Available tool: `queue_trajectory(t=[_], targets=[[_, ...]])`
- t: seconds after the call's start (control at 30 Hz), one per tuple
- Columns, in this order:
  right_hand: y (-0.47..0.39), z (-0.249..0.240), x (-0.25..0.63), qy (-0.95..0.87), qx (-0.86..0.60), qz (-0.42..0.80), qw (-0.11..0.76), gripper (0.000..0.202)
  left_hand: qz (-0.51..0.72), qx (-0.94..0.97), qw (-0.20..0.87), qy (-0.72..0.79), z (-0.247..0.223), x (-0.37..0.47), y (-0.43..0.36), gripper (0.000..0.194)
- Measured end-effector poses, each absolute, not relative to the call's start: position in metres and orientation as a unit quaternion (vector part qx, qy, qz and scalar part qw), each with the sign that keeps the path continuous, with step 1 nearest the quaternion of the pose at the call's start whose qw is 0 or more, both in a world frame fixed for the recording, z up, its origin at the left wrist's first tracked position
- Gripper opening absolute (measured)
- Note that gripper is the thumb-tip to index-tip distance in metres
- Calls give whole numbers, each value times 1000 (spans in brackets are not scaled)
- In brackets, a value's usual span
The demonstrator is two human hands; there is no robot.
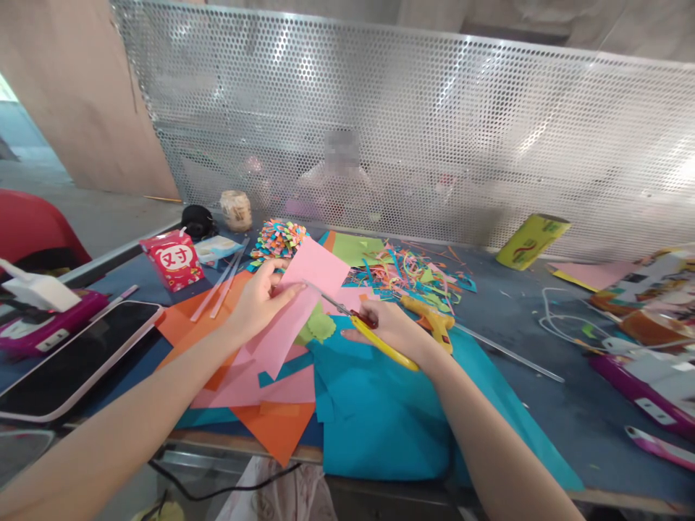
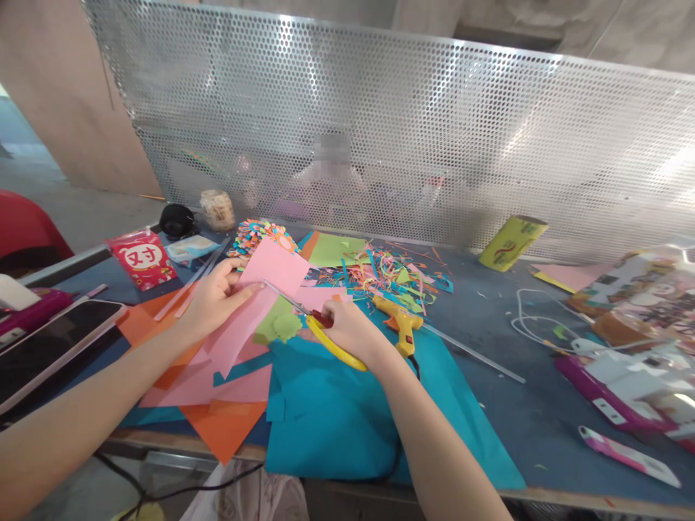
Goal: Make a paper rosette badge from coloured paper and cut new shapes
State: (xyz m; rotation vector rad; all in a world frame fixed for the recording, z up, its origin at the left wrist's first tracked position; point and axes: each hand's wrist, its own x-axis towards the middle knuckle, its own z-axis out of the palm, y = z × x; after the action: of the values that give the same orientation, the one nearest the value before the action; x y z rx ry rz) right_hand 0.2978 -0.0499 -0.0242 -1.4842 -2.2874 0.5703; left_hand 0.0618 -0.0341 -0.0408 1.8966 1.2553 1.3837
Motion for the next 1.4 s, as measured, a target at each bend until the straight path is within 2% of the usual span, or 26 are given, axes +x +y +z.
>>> queue_trajectory(t=[0.17,0.43,0.63,0.83,1.1,1.4], targets=[[-50,-24,298,-805,-524,212,181,39,503,688,252,458,-39,63,-36,32],[-51,-27,295,-791,-541,214,191,45,525,674,281,437,-43,62,-31,25],[-55,-29,290,-763,-512,323,229,43,487,619,459,411,-40,71,-40,29],[-59,-26,286,-760,-503,330,245,43,483,600,525,361,-38,77,-46,32],[-71,-22,282,-759,-456,395,246,45,470,603,559,321,-36,78,-50,38],[-75,-18,283,-772,-411,402,271,66,486,604,549,312,-35,79,-54,40]])
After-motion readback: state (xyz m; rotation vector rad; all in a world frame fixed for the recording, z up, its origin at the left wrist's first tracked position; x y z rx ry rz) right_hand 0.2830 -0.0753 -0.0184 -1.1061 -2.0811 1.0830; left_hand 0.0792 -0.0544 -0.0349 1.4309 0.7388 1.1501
